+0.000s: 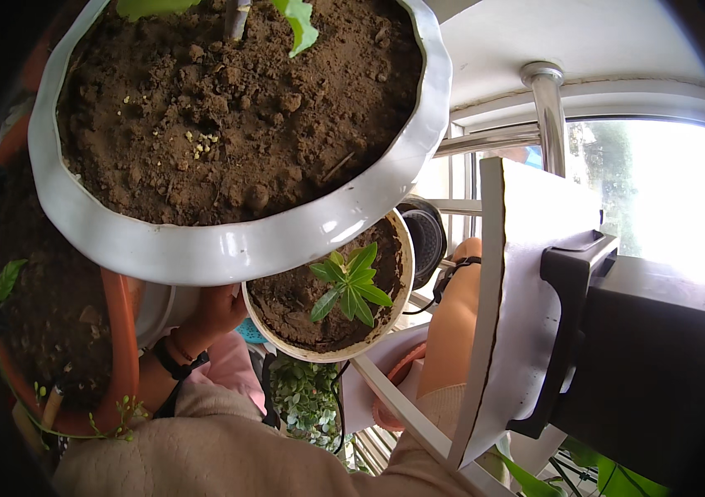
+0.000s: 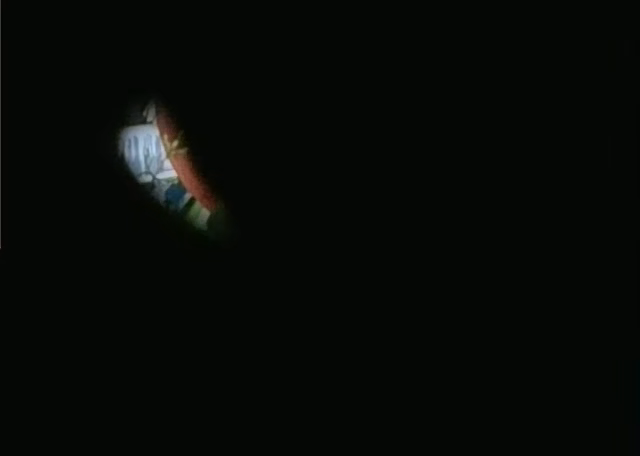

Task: The person washes a gray cloth by hand in a blue basin at a sink, rinses it, and wrings it out. They then handle a small white bowl and a plastic bag, placing the bag into a blue basket. The person returns to the sink to wash the small white bowl.

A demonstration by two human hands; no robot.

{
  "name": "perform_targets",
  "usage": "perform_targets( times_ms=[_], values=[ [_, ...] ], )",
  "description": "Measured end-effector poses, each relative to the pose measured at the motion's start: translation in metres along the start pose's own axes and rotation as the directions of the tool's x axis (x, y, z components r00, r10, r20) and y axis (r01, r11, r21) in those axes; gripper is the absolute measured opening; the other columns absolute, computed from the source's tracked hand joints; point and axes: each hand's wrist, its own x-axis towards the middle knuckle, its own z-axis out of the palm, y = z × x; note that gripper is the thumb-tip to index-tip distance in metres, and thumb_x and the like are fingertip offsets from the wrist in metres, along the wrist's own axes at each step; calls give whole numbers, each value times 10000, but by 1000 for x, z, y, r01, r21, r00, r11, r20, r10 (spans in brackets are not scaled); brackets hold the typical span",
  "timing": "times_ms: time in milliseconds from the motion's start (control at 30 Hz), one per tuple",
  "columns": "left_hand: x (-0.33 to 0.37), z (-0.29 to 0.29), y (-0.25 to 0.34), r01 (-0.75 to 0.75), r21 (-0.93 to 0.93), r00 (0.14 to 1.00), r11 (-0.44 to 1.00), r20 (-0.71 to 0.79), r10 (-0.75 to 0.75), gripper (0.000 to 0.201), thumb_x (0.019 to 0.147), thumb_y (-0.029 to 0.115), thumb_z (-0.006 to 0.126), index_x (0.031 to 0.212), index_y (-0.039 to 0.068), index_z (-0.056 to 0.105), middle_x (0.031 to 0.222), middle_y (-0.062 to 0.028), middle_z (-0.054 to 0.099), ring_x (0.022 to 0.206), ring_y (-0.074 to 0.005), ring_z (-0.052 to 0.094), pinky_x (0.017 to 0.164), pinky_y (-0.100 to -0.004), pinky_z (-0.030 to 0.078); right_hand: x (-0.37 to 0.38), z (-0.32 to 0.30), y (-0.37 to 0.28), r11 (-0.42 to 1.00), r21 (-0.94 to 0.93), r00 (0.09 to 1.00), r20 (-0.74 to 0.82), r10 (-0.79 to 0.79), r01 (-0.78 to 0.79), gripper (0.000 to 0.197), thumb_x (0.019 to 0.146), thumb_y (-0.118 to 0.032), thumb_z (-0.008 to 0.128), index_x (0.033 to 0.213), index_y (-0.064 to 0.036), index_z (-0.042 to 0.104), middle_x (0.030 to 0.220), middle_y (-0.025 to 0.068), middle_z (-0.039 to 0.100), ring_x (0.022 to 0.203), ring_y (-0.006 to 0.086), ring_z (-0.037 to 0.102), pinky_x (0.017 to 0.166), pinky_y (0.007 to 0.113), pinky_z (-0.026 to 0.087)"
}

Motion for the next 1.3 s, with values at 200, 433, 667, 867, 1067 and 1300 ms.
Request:
perform_targets(
  times_ms=[200,433,667,867,1067,1300],
  values=[
    [-1,1,-2,-32,4,999,999,-29,33,244,800,60,591,1035,4,626,975,-209,621,894,-435,581,803,-497,463,-8,-40,-14,891,433,920,-388,52,132,367,770,-300,747,1096,-137,705,1046,99,644,967,250,618,857,391,502],
    [1,1,-1,-15,-25,1000,1000,-16,14,250,802,49,593,1049,15,608,927,-195,615,855,-423,589,746,-485,475,16,-64,-51,548,638,625,-741,246,541,377,795,-254,747,1144,-132,674,989,105,617,919,255,599,815,366,505],
    [-14,1,-1,23,49,992,999,123,-29,281,835,-5,519,1093,-14,630,1023,-238,635,962,-443,599,853,-480,483,64,-18,-29,361,216,255,-965,-63,907,349,830,-121,710,1177,-161,695,1002,144,574,1003,264,558,859,387,492],
    [-13,0,-2,14,29,994,999,105,-17,342,814,-24,513,1142,-10,608,1033,-244,628,983,-433,598,876,-460,480,38,-51,-33,775,413,632,-774,23,479,338,804,-189,719,1140,-154,713,1041,142,604,1005,273,586,862,401,500],
    [5,0,2,-40,-42,999,998,-29,38,152,800,-2,574,948,26,555,848,-171,563,757,-373,573,642,-443,467,-13,-42,-19,992,77,950,-306,-70,98,373,770,-268,733,1121,-145,723,1070,129,635,1012,274,606,867,416,505],
    [11,-3,6,-61,-110,998,992,-26,58,121,799,-15,564,903,31,525,837,-153,540,737,-358,565,637,-429,471,-15,-17,-5,992,-113,996,71,-53,60,433,731,-361,750,1099,-134,734,1104,114,670,1019,275,631,873,434,510]
  ],
)
